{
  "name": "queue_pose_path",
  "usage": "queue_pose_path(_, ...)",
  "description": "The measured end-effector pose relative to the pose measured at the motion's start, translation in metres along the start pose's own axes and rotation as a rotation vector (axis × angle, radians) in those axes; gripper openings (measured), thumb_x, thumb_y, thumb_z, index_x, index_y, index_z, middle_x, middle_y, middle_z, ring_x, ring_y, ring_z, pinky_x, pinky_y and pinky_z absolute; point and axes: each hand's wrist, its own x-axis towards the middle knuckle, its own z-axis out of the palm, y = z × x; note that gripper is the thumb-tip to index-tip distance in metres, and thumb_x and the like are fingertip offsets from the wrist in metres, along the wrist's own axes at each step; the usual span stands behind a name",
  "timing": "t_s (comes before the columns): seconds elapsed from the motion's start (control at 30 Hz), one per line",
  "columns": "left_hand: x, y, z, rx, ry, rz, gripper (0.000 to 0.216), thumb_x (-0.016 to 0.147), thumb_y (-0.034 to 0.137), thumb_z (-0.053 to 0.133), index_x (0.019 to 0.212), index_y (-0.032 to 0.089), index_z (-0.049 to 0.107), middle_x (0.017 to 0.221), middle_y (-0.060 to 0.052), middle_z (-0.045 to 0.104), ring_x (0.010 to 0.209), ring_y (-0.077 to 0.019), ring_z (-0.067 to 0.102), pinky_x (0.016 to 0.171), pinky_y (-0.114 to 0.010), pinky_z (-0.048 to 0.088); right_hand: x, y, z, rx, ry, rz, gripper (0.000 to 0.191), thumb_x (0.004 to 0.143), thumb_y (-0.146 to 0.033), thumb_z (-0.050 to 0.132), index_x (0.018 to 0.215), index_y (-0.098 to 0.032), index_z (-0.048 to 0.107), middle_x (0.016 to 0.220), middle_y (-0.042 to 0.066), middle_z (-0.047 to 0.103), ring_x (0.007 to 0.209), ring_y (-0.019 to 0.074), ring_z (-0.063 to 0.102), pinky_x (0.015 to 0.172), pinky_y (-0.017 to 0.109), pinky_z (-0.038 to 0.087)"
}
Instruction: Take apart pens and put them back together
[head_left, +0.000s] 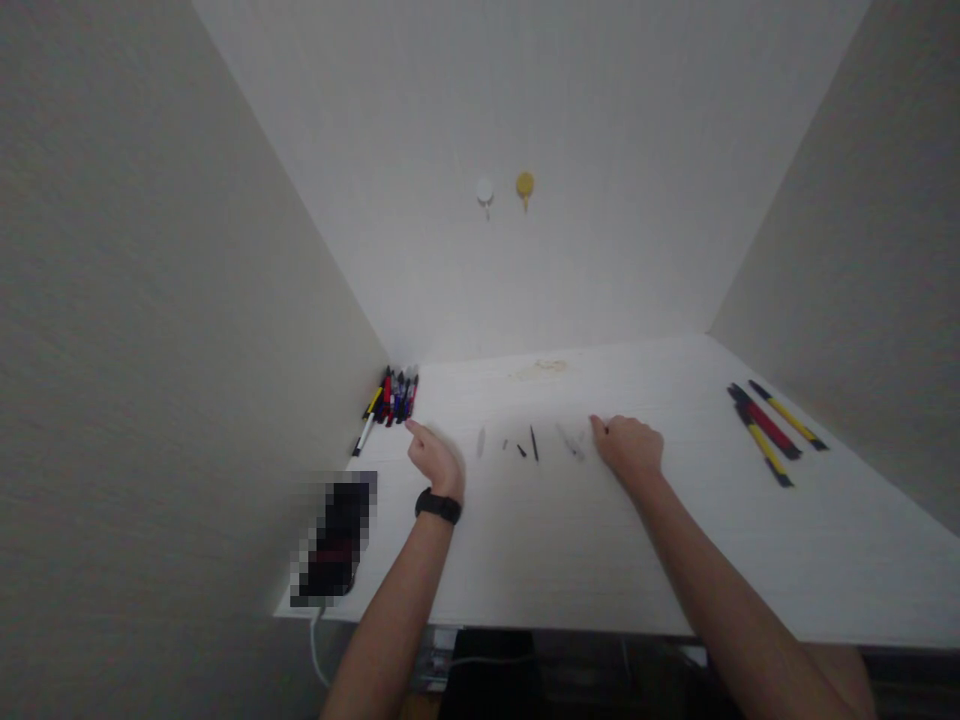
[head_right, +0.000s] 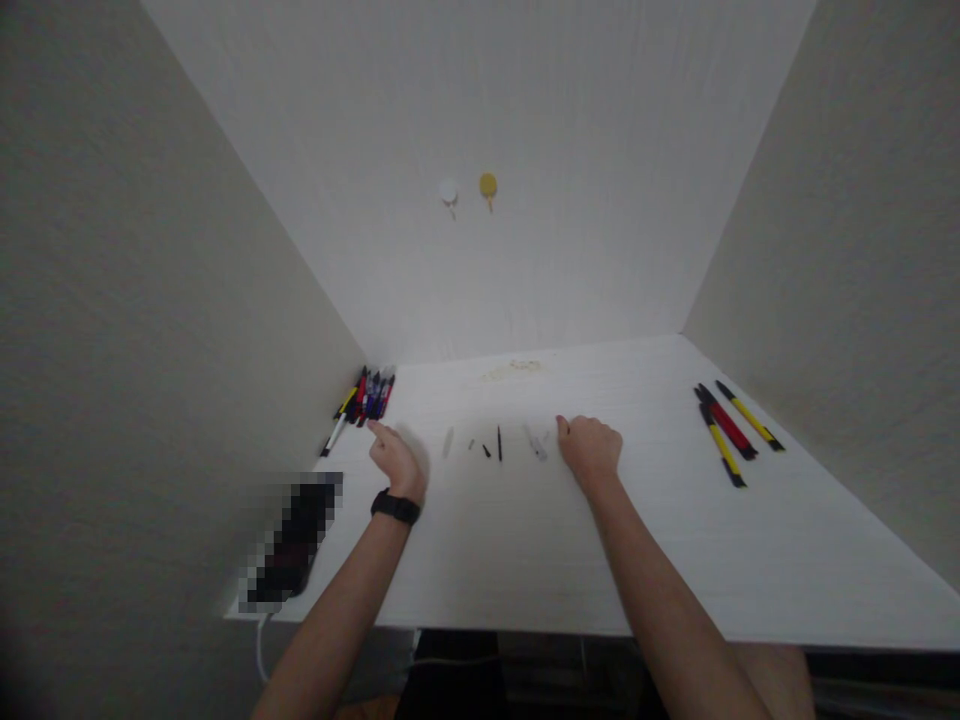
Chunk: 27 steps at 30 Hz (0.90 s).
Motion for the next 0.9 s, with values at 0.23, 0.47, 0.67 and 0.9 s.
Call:
queue_pose_path(0.23, -0.0002, -0.0026, -0.0005, 0.022, -0.004, 0.001, 0.055, 0.087, 0.068, 0.027, 0.057, 0.023, 0.021, 0.054, 0.006, 0.021, 0.051, -0.0097, 0.022, 0.048, -0.028, 0.019, -0.0016, -0.0002, -0.0003, -0.003, 0.006, -0.014, 0.055, 0.093, -0.047, 0.034, 0.089, -0.01, 0.074, 0.086, 0.018, 0.072, 0.082, 0.03, 0.069, 0.07, 0.036, 0.048)
queue_pose_path(0.47, 0.0001, -0.0032, 0.0002, 0.035, -0.003, -0.006, 0.055, 0.086, 0.069, 0.026, 0.057, 0.023, 0.02, 0.055, 0.006, 0.021, 0.051, -0.0096, 0.023, 0.048, -0.027, 0.019, -0.0018, -0.0007, -0.0022, -0.01, -0.012, -0.01, 0.053, 0.093, -0.046, 0.034, 0.09, -0.01, 0.073, 0.089, 0.019, 0.072, 0.084, 0.0293, 0.069, 0.071, 0.036, 0.048)
queue_pose_path(0.67, 0.0007, -0.0045, 0.0, 0.041, -0.003, -0.006, 0.055, 0.087, 0.068, 0.026, 0.057, 0.023, 0.022, 0.055, 0.005, 0.023, 0.052, -0.0098, 0.024, 0.048, -0.027, 0.02, -0.0034, -0.0011, -0.004, -0.011, -0.013, -0.018, 0.053, 0.094, -0.045, 0.034, 0.092, -0.01, 0.073, 0.091, 0.02, 0.071, 0.085, 0.0288, 0.068, 0.072, 0.036, 0.047)
queue_pose_path(0.9, -0.0008, -0.0021, -0.0001, 0.044, -0.003, 0.002, 0.054, 0.087, 0.067, 0.027, 0.058, 0.023, 0.02, 0.055, 0.006, 0.021, 0.052, -0.0097, 0.022, 0.048, -0.027, 0.019, -0.0025, -0.0001, -0.0017, 0.004, -0.015, -0.026, 0.054, 0.094, -0.046, 0.033, 0.091, -0.01, 0.073, 0.09, 0.019, 0.072, 0.084, 0.029, 0.068, 0.071, 0.036, 0.047)
